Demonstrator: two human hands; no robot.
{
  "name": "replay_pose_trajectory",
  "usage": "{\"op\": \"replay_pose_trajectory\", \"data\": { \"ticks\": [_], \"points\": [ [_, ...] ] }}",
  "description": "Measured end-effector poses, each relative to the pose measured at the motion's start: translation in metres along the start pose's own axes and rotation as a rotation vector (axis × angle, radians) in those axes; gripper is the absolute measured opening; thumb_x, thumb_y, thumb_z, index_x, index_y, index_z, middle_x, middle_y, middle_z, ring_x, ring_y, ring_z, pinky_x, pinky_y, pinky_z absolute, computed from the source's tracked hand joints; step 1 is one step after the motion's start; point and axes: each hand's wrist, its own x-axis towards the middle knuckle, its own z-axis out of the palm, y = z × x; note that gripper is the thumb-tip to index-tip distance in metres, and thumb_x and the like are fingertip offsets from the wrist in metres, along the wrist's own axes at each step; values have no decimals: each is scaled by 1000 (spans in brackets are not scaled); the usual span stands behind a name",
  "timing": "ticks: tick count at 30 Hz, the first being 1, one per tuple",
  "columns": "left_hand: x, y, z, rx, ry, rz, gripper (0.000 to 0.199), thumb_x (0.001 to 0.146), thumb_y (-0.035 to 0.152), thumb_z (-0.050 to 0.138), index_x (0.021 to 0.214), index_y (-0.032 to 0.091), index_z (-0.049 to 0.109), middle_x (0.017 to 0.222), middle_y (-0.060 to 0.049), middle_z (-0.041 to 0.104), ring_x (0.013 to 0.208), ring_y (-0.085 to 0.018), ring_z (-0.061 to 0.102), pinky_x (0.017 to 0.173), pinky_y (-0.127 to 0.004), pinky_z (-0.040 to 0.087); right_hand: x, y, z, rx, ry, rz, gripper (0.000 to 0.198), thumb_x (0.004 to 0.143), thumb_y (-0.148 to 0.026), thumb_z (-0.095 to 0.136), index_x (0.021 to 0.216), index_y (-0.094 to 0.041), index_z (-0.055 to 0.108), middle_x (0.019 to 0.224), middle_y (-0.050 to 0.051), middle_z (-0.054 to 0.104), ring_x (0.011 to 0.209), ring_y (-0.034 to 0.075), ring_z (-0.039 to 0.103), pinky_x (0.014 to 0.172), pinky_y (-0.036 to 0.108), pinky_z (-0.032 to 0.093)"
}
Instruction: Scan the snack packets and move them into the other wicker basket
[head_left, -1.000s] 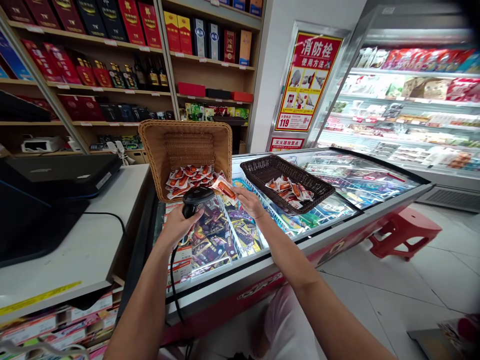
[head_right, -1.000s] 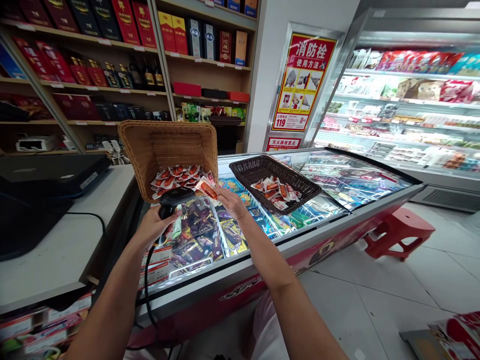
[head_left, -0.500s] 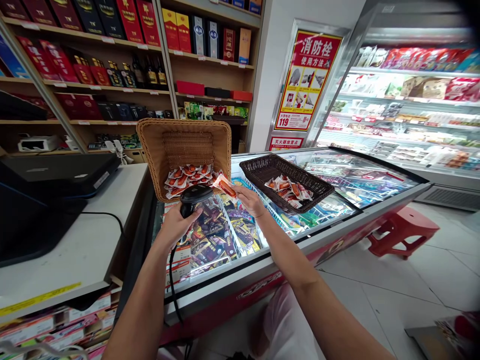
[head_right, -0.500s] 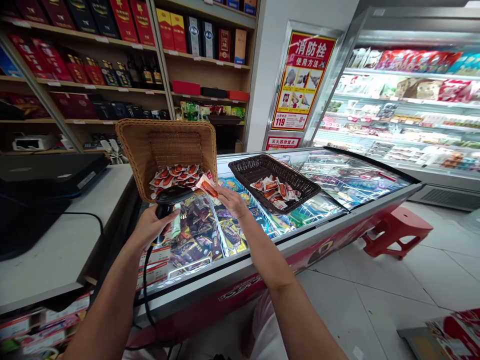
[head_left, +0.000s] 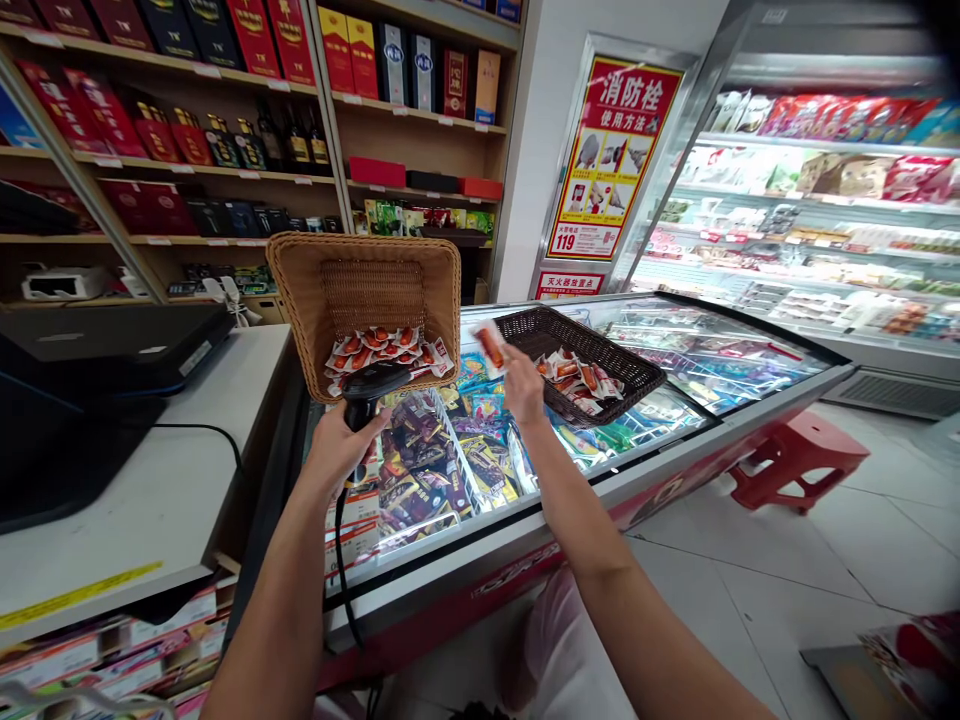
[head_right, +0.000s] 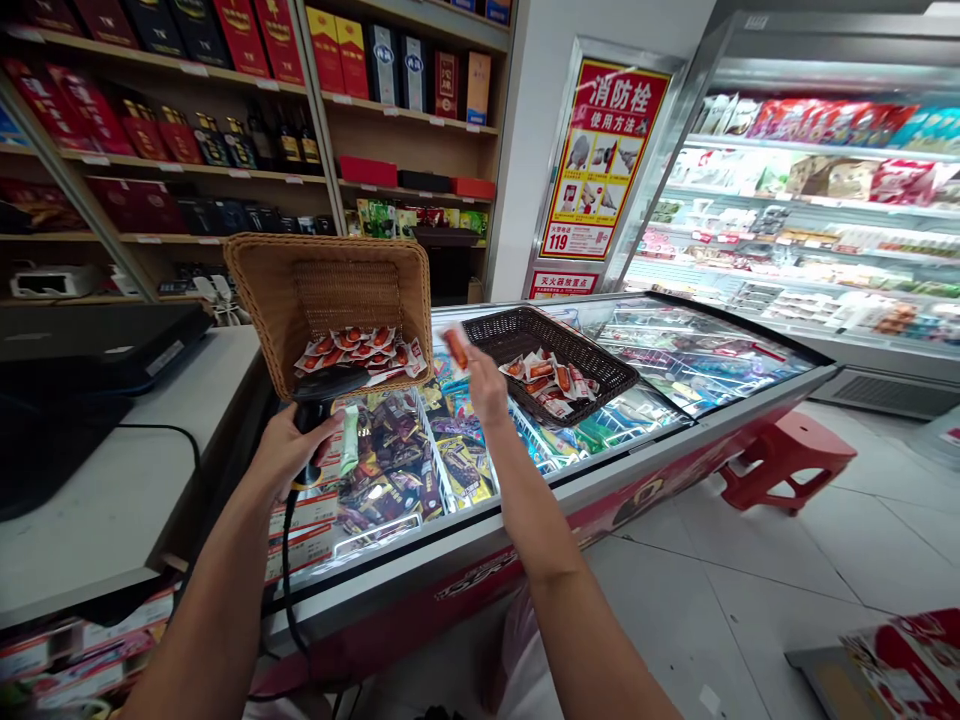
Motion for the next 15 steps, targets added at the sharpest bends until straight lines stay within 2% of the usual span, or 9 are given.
{"op": "replay_pose_trajectory", "data": {
  "ticks": [3, 5, 7, 9, 11, 13, 15],
  "points": [
    [6, 2, -17, -96, 57, -44, 54, 63, 60, 88, 84, 24, 53, 50, 7, 53, 41, -13, 44, 42, -26, 35, 7, 16, -20, -184, 146, 255, 41, 111, -24, 34, 105, -15, 74, 125, 26, 75, 117, 31, 72, 107, 51, 61],
    [13, 6, -35, -94, 84, -57, 54, 61, 58, 89, 83, 24, 53, 50, 7, 53, 40, -12, 44, 41, -25, 35, 11, 20, -32, -259, 179, 342, 40, 108, -18, 34, 108, -14, 74, 129, 30, 72, 125, 37, 66, 113, 59, 54],
    [24, 12, -55, -48, 143, -49, 52, 61, 56, 89, 83, 24, 54, 50, 6, 53, 40, -12, 45, 40, -24, 34, 16, 14, -35, -325, 220, 353, 38, 106, -15, 38, 111, -16, 75, 136, 30, 69, 137, 42, 55, 120, 69, 42],
    [37, 16, -72, -20, 238, -7, 47, 64, 53, 87, 82, 24, 55, 55, 5, 57, 41, -13, 48, 41, -25, 36, 22, -3, -26, -358, 224, 296, 36, 105, -13, 42, 112, -18, 77, 139, 27, 68, 140, 43, 49, 120, 72, 38],
    [50, 17, -83, 42, 285, 10, 43, 66, 51, 86, 83, 24, 56, 57, 4, 60, 42, -14, 51, 42, -26, 38, 32, -28, -2, -332, 98, 206, 37, 104, -11, 42, 113, -18, 77, 132, 24, 71, 129, 39, 57, 115, 69, 44],
    [61, 11, -86, 58, 261, 0, 42, 67, 51, 85, 86, 24, 59, 58, 3, 62, 43, -16, 53, 43, -27, 39, 44, -58, 34, -271, -154, 144, 37, 103, -9, 42, 113, -18, 76, 119, 18, 76, 114, 33, 65, 109, 62, 50],
    [68, 1, -85, 52, 227, -11, 42, 67, 50, 86, 88, 24, 61, 59, 2, 62, 44, -17, 55, 44, -27, 40, 57, -88, 76, -229, -406, 164, 30, 105, -15, 47, 115, -18, 76, 114, 16, 78, 111, 31, 67, 110, 57, 50]
  ]
}}
